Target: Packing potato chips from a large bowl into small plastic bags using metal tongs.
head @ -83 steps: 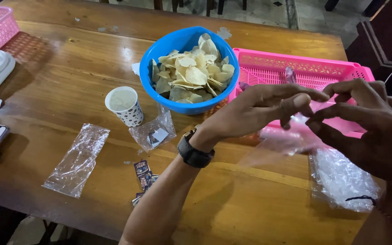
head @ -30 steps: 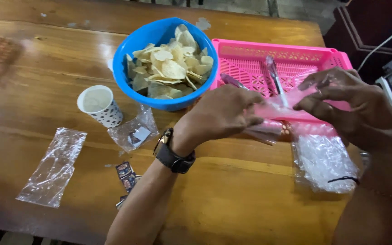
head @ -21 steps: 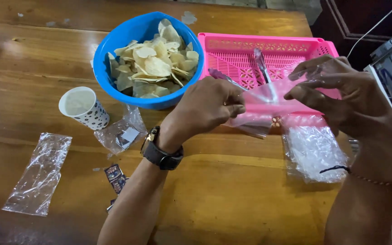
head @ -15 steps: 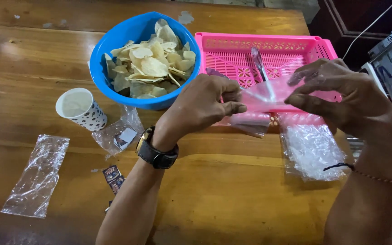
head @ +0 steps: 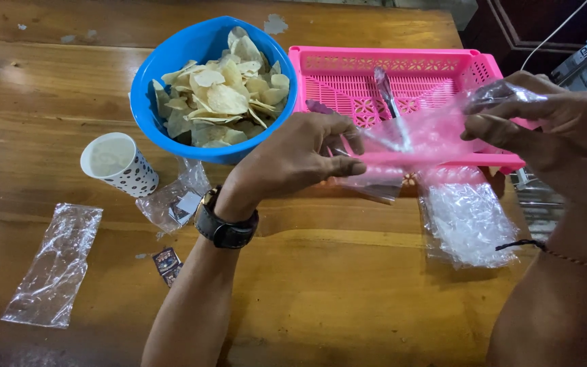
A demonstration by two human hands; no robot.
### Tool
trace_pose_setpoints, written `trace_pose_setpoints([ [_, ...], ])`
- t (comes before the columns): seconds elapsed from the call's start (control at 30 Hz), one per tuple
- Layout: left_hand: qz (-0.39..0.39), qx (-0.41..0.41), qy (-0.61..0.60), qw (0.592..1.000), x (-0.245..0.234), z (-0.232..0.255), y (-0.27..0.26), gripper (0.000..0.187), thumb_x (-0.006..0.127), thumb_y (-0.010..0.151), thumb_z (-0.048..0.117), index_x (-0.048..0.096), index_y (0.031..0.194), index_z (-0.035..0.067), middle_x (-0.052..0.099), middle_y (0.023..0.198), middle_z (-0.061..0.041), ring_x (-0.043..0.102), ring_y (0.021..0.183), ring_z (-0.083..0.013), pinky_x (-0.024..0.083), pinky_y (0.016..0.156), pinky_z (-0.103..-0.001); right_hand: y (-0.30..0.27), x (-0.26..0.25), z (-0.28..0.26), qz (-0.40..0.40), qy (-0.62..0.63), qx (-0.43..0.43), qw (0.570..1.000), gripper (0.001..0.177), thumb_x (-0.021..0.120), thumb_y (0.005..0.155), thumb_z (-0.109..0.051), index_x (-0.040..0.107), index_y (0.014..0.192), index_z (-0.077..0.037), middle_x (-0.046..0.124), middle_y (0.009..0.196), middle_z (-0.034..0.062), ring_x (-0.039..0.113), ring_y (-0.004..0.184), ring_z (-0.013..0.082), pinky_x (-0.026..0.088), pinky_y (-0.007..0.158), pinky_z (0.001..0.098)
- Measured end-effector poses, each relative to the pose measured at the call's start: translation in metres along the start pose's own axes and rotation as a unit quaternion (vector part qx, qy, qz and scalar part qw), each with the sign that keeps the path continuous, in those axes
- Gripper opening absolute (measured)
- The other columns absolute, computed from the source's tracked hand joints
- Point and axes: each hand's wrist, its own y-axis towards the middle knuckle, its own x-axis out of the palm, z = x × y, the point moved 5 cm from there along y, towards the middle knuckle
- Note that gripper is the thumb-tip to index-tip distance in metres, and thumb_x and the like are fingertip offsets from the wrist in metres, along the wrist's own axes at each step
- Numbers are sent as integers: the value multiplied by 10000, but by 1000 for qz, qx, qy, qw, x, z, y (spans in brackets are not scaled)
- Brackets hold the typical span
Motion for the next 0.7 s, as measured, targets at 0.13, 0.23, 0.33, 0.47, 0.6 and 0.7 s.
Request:
trace_pose_setpoints([
  [0.13, 11, 33, -54, 998, -1, 4, -1, 97, 734, 918, 174, 701, 906, 84, 763, 764, -50, 729, 651, -101, 581, 593, -219, 0, -1, 7, 8, -27, 21, 999, 111, 742, 974, -115, 758, 1049, -34, 693, 1228, 110, 624, 1092, 185, 441, 858, 254],
  [0.23, 8, 24, -36, 999, 1, 2, 1, 112, 713, 926, 186, 707, 865, 92, 769, 723, -34, 727, 618, -85, 560, 544, -206, -1, -1, 19, 8, -14, -6, 1000, 52, 737, 1000, -102, 749, 992, -53, 664, 1169, 90, 612, 1084, 176, 432, 872, 250],
  [0.33, 11, 44, -46, 998, 2, 1, 0, 159, 701, 928, 235, 719, 862, 91, 764, 716, -39, 734, 593, -96, 577, 528, -204, 2, 0, 32, 10, 18, 69, 997, 130, 738, 989, -127, 715, 986, 1, 631, 1234, 87, 619, 1091, 194, 449, 820, 276],
  [0.47, 7, 56, -50, 997, 0, 3, -1, 150, 674, 951, 214, 715, 882, 87, 765, 740, -32, 732, 607, -85, 564, 556, -204, -4, -5, 35, 18, 4, 21, 1000, 37, 744, 1003, -48, 733, 999, -12, 638, 1189, 123, 608, 1106, 198, 449, 852, 251],
  [0.6, -44, 26, -13, 999, 0, 2, -7, 402, 596, 923, 396, 693, 1117, 58, 785, 967, -81, 760, 756, -132, 600, 635, -242, -8, -9, 45, 30, 4, 8, 1000, 62, 755, 979, -95, 713, 969, -51, 654, 1262, 138, 627, 1146, 239, 489, 835, 304],
  [0.7, -60, 0, 31, 998, 0, 11, -15, 693, 543, 862, 586, 589, 1357, 102, 756, 1155, -91, 739, 931, -177, 599, 747, -285, -14, -22, 38, 8, -5, 3, 1000, 32, 743, 943, -71, 735, 972, -60, 641, 1207, 130, 607, 1120, 220, 498, 822, 303],
])
